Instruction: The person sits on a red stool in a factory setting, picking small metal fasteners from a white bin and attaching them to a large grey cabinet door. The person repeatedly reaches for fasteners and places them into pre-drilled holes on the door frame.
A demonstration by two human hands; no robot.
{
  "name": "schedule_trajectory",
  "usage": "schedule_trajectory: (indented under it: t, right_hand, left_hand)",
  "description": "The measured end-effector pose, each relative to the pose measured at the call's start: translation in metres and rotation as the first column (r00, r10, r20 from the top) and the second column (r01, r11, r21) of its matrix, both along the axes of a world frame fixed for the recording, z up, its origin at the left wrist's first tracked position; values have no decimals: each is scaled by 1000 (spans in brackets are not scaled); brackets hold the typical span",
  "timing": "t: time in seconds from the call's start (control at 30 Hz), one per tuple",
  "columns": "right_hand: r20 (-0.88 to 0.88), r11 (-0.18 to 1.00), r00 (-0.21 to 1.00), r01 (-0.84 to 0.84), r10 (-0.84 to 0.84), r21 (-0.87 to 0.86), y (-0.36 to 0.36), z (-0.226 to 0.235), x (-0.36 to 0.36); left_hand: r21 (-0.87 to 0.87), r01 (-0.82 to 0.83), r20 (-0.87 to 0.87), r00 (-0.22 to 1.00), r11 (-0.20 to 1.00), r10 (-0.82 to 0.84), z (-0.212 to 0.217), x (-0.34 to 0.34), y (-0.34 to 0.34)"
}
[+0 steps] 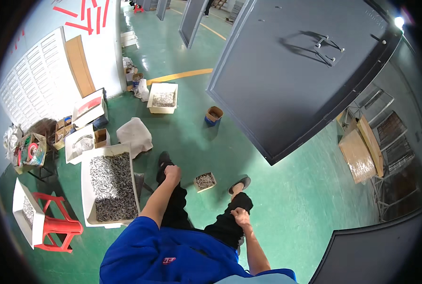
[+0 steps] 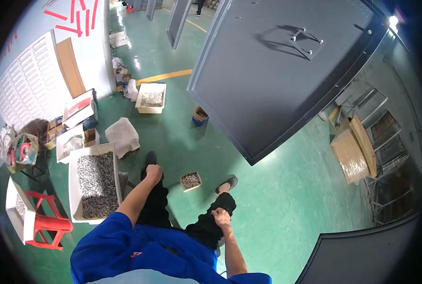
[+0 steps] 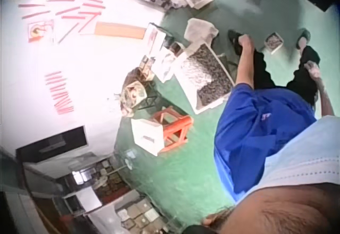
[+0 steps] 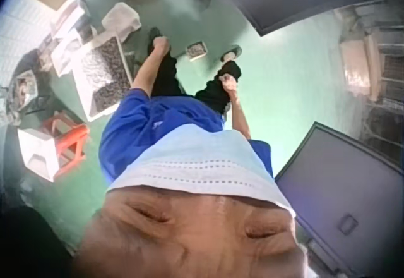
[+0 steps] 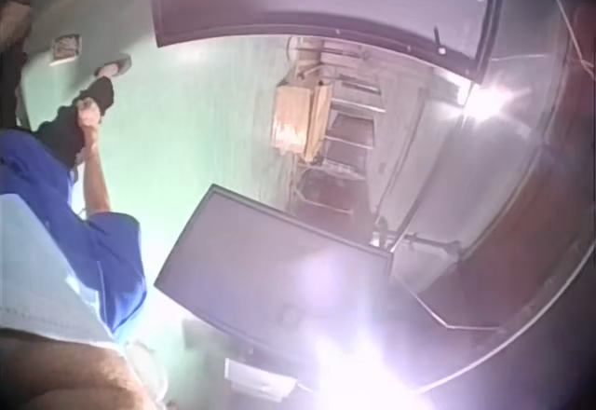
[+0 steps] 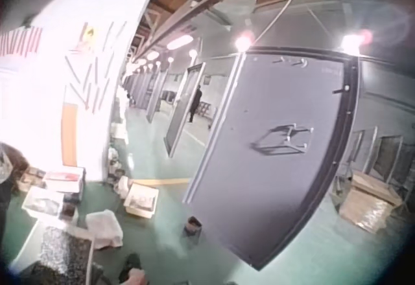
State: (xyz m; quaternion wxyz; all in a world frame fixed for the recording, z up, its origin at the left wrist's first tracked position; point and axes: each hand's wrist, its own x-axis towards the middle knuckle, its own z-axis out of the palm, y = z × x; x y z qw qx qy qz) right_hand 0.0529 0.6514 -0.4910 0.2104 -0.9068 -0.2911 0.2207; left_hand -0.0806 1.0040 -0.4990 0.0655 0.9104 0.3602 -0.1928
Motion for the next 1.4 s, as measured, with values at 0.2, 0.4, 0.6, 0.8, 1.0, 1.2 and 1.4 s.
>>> schedule_trajectory:
  t: [0.2, 0.4, 0.6, 0.8, 1.0, 1.2, 1.4]
  right_hand:
    - [-12, 980, 997, 79, -82, -185, -5, -55, -27]
    - [65, 956, 995, -51, 73, -288, 20, -42, -25]
    - [26, 971, 999, -13, 20, -241, 8, -45, -21]
    - [-1, 981, 1000, -10, 10, -194, 8, -31, -32]
    - [28, 985, 999, 47, -43, -167, -8, -42, -31]
    - [-10, 977, 999, -40, 39, -212, 3, -34, -27]
    - [-5, 973, 996, -86, 87, -216, 8, -39, -29]
  left_hand:
    - [97, 143, 130, 979, 985, -155, -28, -12, 7]
    - [-339, 313, 69, 949, 887, -308, -46, -60, -22]
    - [-32, 35, 277, 960, 999, -25, -51, -70, -56]
    - [-97, 42, 104, 994, 994, -32, -69, -67, -19]
    - [-631, 355, -49, 869, 690, -492, -24, -73, -11]
    - [-687, 179, -188, 893, 705, -410, -9, -80, 6]
    - [-836, 247, 159, 964, 490, -215, 36, -39, 0]
